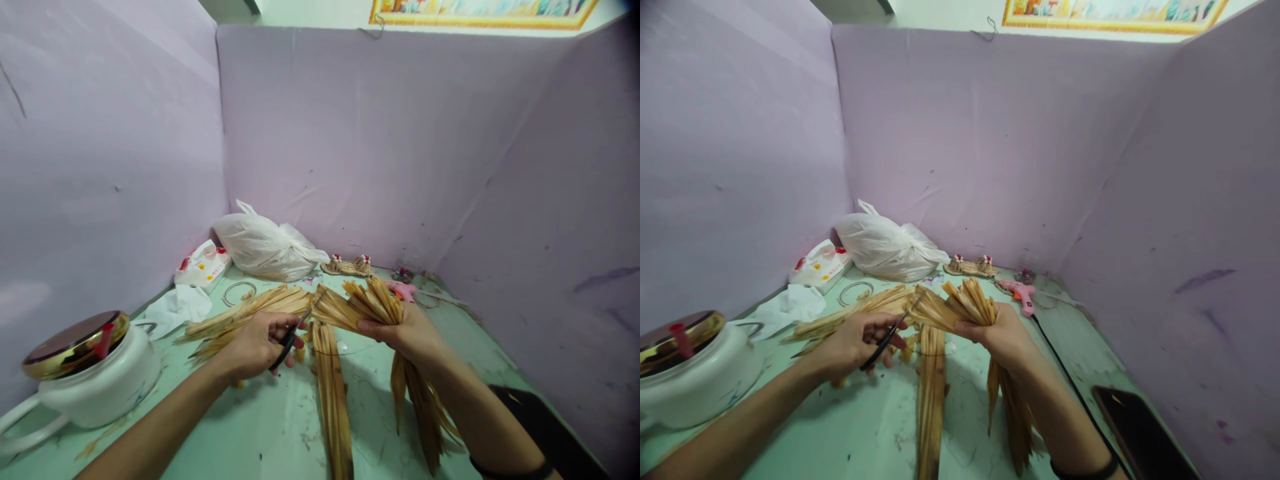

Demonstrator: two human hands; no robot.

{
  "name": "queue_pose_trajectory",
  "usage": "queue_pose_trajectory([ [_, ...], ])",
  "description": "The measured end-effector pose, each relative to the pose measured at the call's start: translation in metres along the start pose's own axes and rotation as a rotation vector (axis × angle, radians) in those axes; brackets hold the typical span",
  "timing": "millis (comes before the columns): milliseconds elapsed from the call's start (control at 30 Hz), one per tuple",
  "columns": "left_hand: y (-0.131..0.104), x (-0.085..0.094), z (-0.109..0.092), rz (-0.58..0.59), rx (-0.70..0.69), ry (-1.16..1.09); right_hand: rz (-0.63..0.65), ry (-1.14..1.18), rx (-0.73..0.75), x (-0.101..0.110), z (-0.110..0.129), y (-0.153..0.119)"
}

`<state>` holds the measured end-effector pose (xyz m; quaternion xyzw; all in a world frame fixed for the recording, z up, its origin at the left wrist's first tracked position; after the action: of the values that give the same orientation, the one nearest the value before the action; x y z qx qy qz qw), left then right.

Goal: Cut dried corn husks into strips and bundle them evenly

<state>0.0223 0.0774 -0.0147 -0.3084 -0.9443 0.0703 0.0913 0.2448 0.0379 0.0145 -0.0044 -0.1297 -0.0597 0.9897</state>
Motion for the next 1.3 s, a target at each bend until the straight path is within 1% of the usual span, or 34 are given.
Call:
queue_pose_trajectory([
  [67,0.000,-0.001,0.000,0.024,-0.006,0.013,0.000,-0.031,-0.004,0.002,-0.001,0.001],
  [167,0.001,-0.001,-0.002,0.075,-0.094,0.021,0.034,-0.058,-0.013,0.000,-0.003,0.001],
  [233,0.002,-0.001,-0.004,0.073,-0.144,0.022,0.065,-0.043,-0.005,-0.004,-0.003,0.000],
  [267,0.002,-0.001,-0.003,0.059,-0.149,0.016,0.079,-0.029,0.000,-0.006,-0.002,-0.001],
  [400,0.005,-0.002,0.005,0.025,-0.076,-0.047,0.083,0.011,0.005,-0.010,0.000,-0.002],
  [500,0.006,-0.003,0.012,0.015,-0.003,-0.076,0.074,0.003,0.003,-0.008,0.001,-0.001],
  [567,0.005,-0.004,0.012,0.006,0.027,-0.080,0.072,-0.014,-0.001,-0.006,0.000,-0.001],
  [600,0.004,-0.004,0.010,0.004,0.024,-0.081,0.073,-0.024,0.002,-0.006,0.000,-0.001],
  [667,0.003,-0.005,0.003,0.018,-0.024,-0.079,0.088,-0.043,0.013,-0.007,0.000,-0.002],
  [767,0.002,-0.007,-0.003,0.071,-0.106,-0.062,0.120,-0.031,0.010,-0.011,0.000,-0.003],
  [867,0.003,-0.007,0.002,0.072,-0.059,-0.086,0.118,-0.021,-0.004,-0.013,0.000,-0.004],
  [967,0.004,-0.008,0.008,0.061,-0.004,-0.125,0.098,-0.060,0.000,-0.010,0.001,-0.005],
  [1033,0.004,-0.008,0.008,0.073,-0.014,-0.127,0.092,-0.093,-0.007,-0.008,0.002,-0.006],
  [1167,0.002,-0.008,0.004,0.113,-0.097,-0.086,0.126,-0.074,-0.008,-0.009,0.003,-0.007],
  [1233,0.002,-0.007,0.004,0.107,-0.104,-0.083,0.148,-0.050,-0.007,-0.011,0.003,-0.008],
  [1300,0.004,-0.007,0.008,0.094,-0.095,-0.106,0.142,-0.053,-0.009,-0.011,0.002,-0.009],
])
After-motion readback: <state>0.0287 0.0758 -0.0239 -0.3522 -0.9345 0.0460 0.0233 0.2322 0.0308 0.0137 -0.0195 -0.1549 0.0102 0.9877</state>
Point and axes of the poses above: each hand's wrist, its own y-axis towards the middle knuckle, its own x-axis out of the back of the hand, z = x × y, the point moved 3 cm from there along y, towards the middle knuckle, and after that the axes turned 3 degrees about -y, right-handed, at the moved point
